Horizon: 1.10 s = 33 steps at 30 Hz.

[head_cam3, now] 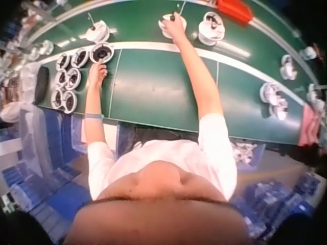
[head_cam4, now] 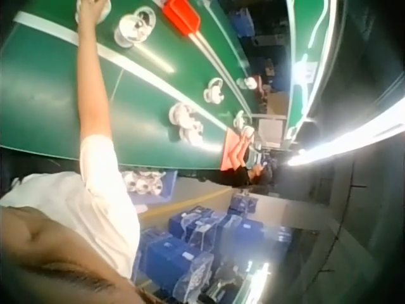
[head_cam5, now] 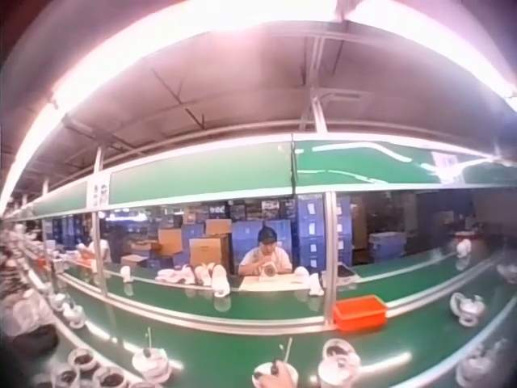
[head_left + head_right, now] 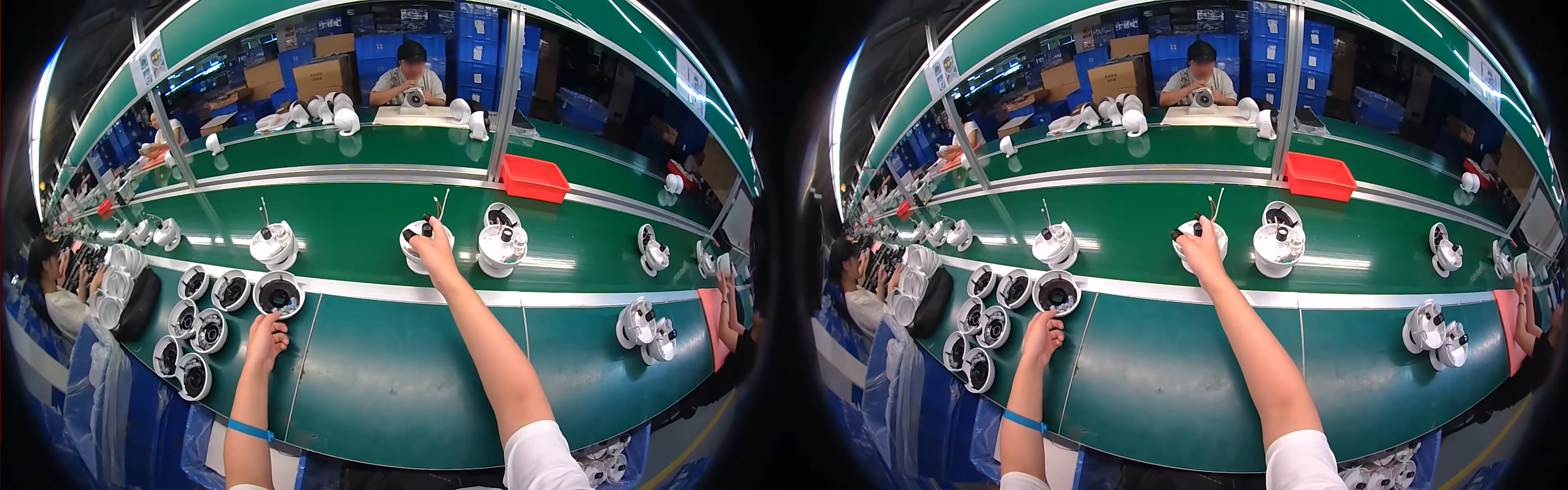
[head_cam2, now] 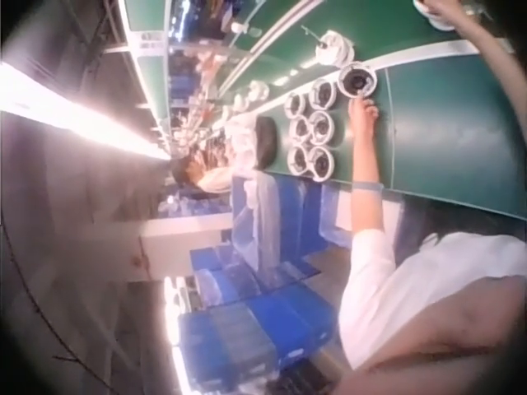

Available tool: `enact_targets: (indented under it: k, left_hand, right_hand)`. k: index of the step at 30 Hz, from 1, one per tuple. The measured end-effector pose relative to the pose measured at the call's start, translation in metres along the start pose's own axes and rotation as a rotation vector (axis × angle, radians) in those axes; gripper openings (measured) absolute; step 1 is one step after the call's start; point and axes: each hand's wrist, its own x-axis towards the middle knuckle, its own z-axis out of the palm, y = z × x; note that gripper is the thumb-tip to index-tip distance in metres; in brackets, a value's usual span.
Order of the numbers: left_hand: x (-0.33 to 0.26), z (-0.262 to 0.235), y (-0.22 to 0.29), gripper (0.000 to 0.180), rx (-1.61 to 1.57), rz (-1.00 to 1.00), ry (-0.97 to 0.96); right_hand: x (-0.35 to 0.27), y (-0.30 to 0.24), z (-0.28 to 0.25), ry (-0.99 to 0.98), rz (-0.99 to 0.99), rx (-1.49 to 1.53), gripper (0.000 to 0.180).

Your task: Assembling the internal components of electronic dome fixtures on an industrial assembly line.

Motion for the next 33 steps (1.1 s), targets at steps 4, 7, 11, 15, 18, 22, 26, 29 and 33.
enact_targets:
  k: [4,7,11,15,18,22,26,29,33]
  left_hand:
    - [-0.016,0.017,-0.008,0.021,0.013,0.104,0.085]
    - [-0.023,0.046,-0.006,0.018,-0.062,0.200,0.062]
    - [-0.033,0.090,-0.020,0.017,-0.340,0.165,-0.110]
    - [-0.060,0.140,-0.020,0.046,-0.470,-0.219,-0.471]
    - [-0.075,0.165,-0.022,0.049,-0.457,-0.323,-0.511]
    - [-0.074,0.185,-0.038,0.046,-0.521,-0.254,-0.554]
    - [-0.071,0.191,-0.048,0.051,-0.550,-0.237,-0.627]
    - [-0.069,0.188,-0.050,0.063,-0.544,-0.218,-0.689]
    - [-0.063,0.180,-0.047,0.075,-0.642,-0.208,-0.689]
  right_hand:
    - [-0.024,-0.015,-0.023,0.122,-0.228,-0.548,0.059]
    - [-0.058,-0.046,-0.051,0.061,-0.331,-0.674,0.049]
    - [-0.105,-0.088,-0.076,-0.266,-0.314,-0.918,0.043]
    - [-0.139,-0.108,-0.089,-0.353,-0.247,-1.109,0.041]
    - [-0.154,-0.110,-0.077,-0.378,-0.280,-1.407,0.042]
    - [-0.170,-0.088,-0.065,-0.415,-0.479,-1.341,0.047]
    - [-0.157,-0.066,-0.057,-0.549,-0.364,-1.007,0.050]
    - [-0.143,-0.044,-0.060,-0.510,-0.392,-0.889,0.039]
    - [-0.138,-0.041,-0.057,-0.539,-0.480,-0.894,0.029]
